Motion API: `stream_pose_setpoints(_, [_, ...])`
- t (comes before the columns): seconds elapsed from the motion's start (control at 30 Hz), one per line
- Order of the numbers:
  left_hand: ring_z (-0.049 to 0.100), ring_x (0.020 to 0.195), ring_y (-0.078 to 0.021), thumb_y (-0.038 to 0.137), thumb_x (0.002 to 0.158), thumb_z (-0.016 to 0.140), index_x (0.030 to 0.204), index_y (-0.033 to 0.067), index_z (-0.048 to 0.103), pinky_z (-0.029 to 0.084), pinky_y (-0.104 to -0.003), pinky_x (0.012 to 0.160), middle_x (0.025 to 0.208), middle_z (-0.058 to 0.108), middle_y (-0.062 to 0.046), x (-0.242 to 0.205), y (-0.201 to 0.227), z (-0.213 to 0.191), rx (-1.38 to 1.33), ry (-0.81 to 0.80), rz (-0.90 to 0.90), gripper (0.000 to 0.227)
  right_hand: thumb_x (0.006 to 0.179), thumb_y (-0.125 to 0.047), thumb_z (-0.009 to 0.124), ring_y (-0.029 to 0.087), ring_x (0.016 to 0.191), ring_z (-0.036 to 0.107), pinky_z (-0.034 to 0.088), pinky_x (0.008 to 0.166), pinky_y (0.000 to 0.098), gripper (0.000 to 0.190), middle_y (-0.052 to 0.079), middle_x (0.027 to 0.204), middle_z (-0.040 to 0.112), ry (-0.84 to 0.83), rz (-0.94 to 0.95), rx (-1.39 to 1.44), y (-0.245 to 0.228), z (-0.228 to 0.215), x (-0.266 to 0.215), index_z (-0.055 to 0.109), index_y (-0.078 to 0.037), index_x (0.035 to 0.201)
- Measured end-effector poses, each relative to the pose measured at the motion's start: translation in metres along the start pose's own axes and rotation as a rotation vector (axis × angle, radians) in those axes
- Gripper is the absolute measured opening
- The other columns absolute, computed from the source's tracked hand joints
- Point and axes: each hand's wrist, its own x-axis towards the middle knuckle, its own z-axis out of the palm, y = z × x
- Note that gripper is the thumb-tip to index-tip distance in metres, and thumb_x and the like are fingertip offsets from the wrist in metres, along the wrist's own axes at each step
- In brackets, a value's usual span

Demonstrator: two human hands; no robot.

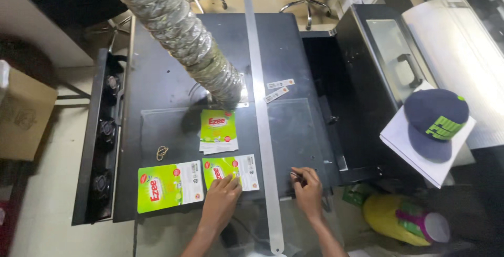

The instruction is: The person uses a utility knife and a metal ruler to cut small green packets on a workbench. They repeatedly align each packet, slice it into smaller strips, and set the cut pieces aside.

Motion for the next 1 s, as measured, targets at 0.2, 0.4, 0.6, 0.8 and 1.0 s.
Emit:
stream_pose_setpoints(0.2, [0.058,0.152,-0.0417,0.005,0.097,0.076,0.135,0.0044,0.076,0.048,-0.059,0.117,0.156,0.069,-0.019,0.041,0.007,0.019,0.057,-0.095,0.002,0.037,0.105,-0.02,0.077,0.021,0.095,0.076,0.058,0.08,0.0375,0.022,0.005,0.115,0.076,0.013,-0.032,-0.027,0.002,0.001,0.005,0.089,-0.013,0.121])
stream_pose_setpoints(0.4, [0.059,0.149,-0.0419,0.011,0.101,0.065,0.132,0.0076,0.074,0.048,-0.058,0.119,0.151,0.07,-0.015,0.073,0.016,0.044,0.02,-0.012,0.066,0.033,0.101,-0.022,0.081,0.025,0.116,0.077,0.064,0.09,0.0396,0.034,0.006,0.126,0.076,-0.088,-0.076,-0.105,0.008,0.012,0.003,0.085,-0.019,0.134])
stream_pose_setpoints(0.6, [0.069,0.133,-0.0458,-0.005,0.084,0.065,0.134,0.0036,0.075,0.055,-0.055,0.109,0.13,0.076,-0.022,0.088,0.003,0.019,-0.16,0.255,-0.069,0.052,0.078,-0.011,0.092,0.031,0.105,0.072,0.056,0.091,0.0476,0.072,0.005,0.116,0.067,-0.165,-0.364,-0.261,0.04,0.026,-0.002,0.081,-0.035,0.146])
stream_pose_setpoints(0.8, [0.036,0.165,-0.0377,0.048,0.117,0.05,0.173,0.0218,0.043,0.027,-0.067,0.136,0.181,0.041,-0.011,0.102,-0.051,-0.022,0.079,-0.111,-0.429,0.062,0.1,-0.043,0.087,0.023,0.106,0.066,0.053,0.094,0.0508,0.057,0.004,0.118,0.063,-0.249,-0.341,-0.322,0.026,0.022,-0.008,0.075,-0.032,0.154])
stream_pose_setpoints(1.0, [0.047,0.163,-0.0421,0.041,0.106,0.07,0.162,0.0116,0.058,0.041,-0.061,0.13,0.172,0.055,-0.018,0.097,-0.07,-0.023,0.158,0.059,-0.454,0.064,0.104,-0.046,0.081,0.024,0.103,0.065,0.05,0.088,0.0503,0.055,0.003,0.115,0.063,-0.234,-0.355,-0.317,0.019,0.02,-0.009,0.073,-0.033,0.157])
